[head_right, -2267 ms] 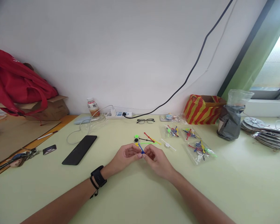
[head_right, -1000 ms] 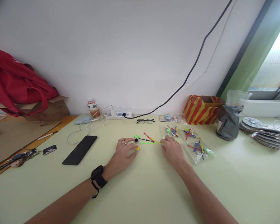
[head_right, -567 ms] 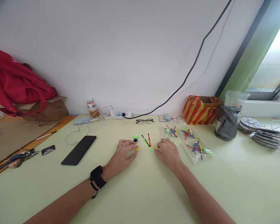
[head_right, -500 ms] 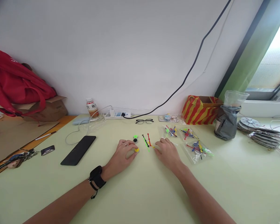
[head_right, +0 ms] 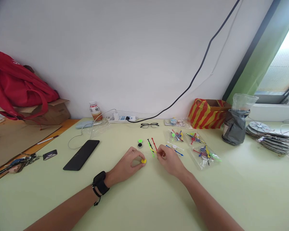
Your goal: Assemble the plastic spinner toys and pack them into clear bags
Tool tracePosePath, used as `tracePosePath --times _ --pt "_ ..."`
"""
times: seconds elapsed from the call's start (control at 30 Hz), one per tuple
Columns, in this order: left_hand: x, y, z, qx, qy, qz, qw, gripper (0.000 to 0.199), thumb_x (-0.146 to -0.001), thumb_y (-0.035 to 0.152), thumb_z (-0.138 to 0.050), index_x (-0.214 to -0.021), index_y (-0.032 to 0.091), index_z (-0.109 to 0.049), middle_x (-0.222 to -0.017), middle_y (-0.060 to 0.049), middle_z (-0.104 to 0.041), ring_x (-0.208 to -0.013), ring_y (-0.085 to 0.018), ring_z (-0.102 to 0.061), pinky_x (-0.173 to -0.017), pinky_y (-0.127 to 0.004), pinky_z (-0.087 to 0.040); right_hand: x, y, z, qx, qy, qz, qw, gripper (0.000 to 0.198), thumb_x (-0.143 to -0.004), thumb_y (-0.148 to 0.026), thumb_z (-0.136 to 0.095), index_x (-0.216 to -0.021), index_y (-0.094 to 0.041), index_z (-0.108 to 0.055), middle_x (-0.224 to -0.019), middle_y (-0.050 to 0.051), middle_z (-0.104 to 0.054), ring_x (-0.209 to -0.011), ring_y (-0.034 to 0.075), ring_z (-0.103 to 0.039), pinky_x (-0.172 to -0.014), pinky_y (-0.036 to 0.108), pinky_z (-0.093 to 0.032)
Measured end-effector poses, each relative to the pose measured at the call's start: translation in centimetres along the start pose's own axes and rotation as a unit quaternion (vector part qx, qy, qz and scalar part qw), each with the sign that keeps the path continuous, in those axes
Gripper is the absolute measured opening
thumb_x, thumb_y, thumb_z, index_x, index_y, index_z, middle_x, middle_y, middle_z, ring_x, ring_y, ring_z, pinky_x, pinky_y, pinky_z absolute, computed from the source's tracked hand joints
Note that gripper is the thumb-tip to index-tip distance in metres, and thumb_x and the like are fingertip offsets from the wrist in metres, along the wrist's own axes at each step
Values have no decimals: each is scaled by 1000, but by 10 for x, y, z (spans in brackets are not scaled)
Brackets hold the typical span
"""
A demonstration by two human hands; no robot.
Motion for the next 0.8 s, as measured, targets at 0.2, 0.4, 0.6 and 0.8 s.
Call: tracePosePath --times 0.2,0.4,0.6,0.8 --pt "-2 -4 -1 6 6 -8 1000 28 -89 14 -71 -113 27 -71 -115 -3 -69 -114 -23 -56 -103 -40 -46 -4 1 -10 -187 0 -4 982 26 -94 -41 -61 -108 -21 -68 -102 8 -70 -92 22 -70 -87 41 -58" --pt "-5 -5 -1 57 13 6 998 13 -89 19 -70 -101 23 -75 -110 -6 -66 -96 -19 -60 -86 -33 -49 -2 -4 -11 -349 -37 -65 934 41 -86 -55 -75 -104 -20 -63 -96 7 -71 -91 24 -76 -93 45 -60" --pt "-6 -7 -5 154 -4 78 985 22 -89 34 -74 -106 19 -74 -87 -3 -68 -73 -14 -55 -68 -28 -47 1 -10 -11 -357 -37 -77 930 48 -80 -58 -79 -104 -18 -66 -93 8 -73 -87 25 -76 -89 44 -62" --pt "-7 -5 -7 296 -6 124 947 34 -80 36 -84 -105 14 -73 -93 -6 -72 -79 -15 -64 -78 -30 -53 3 -14 -14 -265 -40 -37 963 42 -96 -54 -60 -120 -19 -63 -81 1 -64 -65 15 -61 -63 32 -52"
Point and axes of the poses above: each hand's wrist, its own x-axis away from the middle knuckle, its own z-axis out of the back of the hand, y = z × x, the point moved 3 cm from there along -x, towards the middle knuckle
